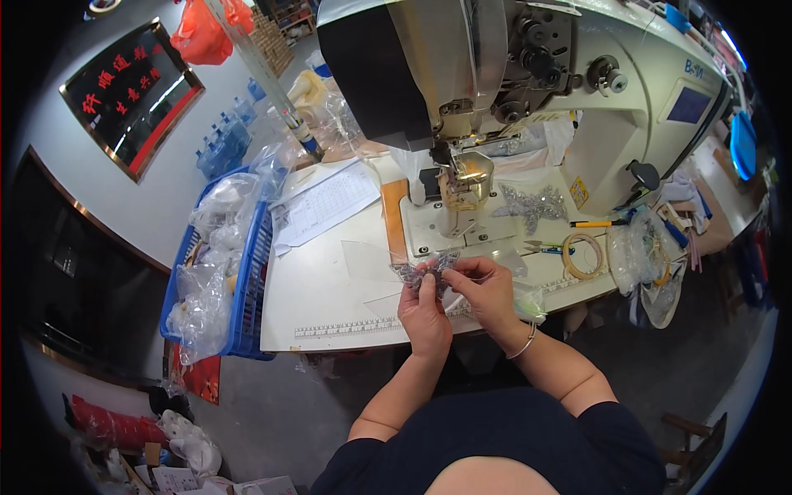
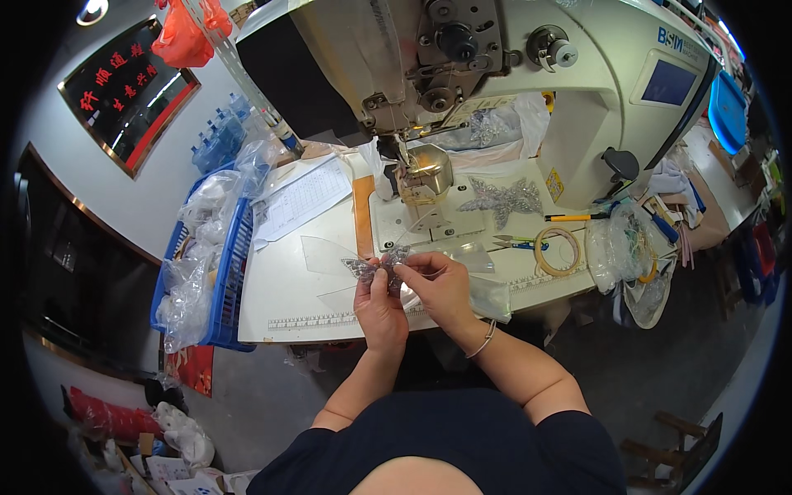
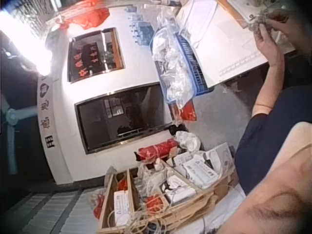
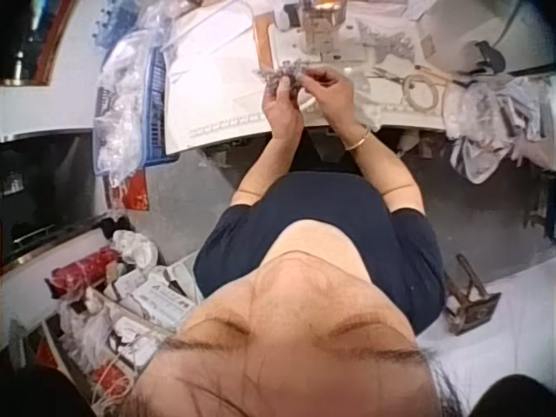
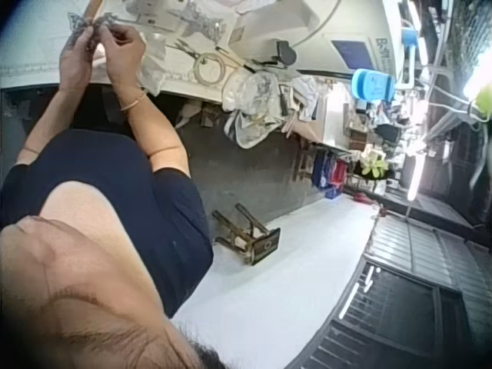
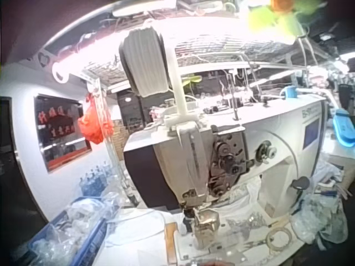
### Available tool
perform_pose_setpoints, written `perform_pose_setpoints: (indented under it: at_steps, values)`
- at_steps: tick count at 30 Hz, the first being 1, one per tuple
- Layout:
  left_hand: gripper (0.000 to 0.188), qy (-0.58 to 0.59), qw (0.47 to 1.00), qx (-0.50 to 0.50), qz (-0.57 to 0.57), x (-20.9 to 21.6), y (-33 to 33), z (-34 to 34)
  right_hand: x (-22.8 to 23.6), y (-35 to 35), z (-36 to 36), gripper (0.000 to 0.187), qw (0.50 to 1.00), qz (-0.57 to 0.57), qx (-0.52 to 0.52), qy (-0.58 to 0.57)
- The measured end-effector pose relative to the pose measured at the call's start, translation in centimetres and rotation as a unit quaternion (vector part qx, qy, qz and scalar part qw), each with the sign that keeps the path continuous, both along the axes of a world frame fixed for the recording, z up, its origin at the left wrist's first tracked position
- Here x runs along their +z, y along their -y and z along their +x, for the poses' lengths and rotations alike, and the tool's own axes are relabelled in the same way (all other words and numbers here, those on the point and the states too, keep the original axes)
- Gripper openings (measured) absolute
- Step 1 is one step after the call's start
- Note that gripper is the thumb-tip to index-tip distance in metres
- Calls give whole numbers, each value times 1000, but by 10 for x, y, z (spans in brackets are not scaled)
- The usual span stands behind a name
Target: The person sews a silver star-shaped decoration onto a clear plastic sheet using a sewing machine. They repeatedly adjust the plastic sheet, align the star under the needle, and operate the machine to stitch the item. The person also uses scissors to trim threads and a yellow tool to assist with the plastic material.
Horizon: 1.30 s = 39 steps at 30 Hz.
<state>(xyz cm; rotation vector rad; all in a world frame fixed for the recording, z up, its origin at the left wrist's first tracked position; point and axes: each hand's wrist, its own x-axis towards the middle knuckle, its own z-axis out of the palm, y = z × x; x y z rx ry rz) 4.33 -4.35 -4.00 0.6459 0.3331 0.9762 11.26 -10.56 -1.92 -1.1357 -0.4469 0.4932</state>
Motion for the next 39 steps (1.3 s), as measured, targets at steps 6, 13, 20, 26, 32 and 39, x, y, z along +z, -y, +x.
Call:
perform_pose_setpoints:
  at_steps: [6, 13, 20, 26, 32, 39]
  values:
    - [34, 40, 984, -112, 131, 19, 3, -7, 14, 14, 30, 14, 990, 7, 90, -108]
    - [44, 27, 922, -386, 31, 33, -42, 15, 55, 30, 63, 12, 973, -42, 184, -132]
    - [52, 82, 890, -449, 0, 39, -58, 40, 78, 22, 91, 12, 980, -61, 164, -92]
    - [52, 77, 910, -400, 81, 68, -69, 36, 87, 17, 113, 14, 985, -91, 124, -83]
    - [38, -10, 937, -344, 54, 93, -71, 52, 102, 6, 128, 11, 978, -147, 140, -47]
    - [24, -33, 933, -359, 18, 109, -96, 56, 117, -15, 136, 16, 976, -179, 117, 51]
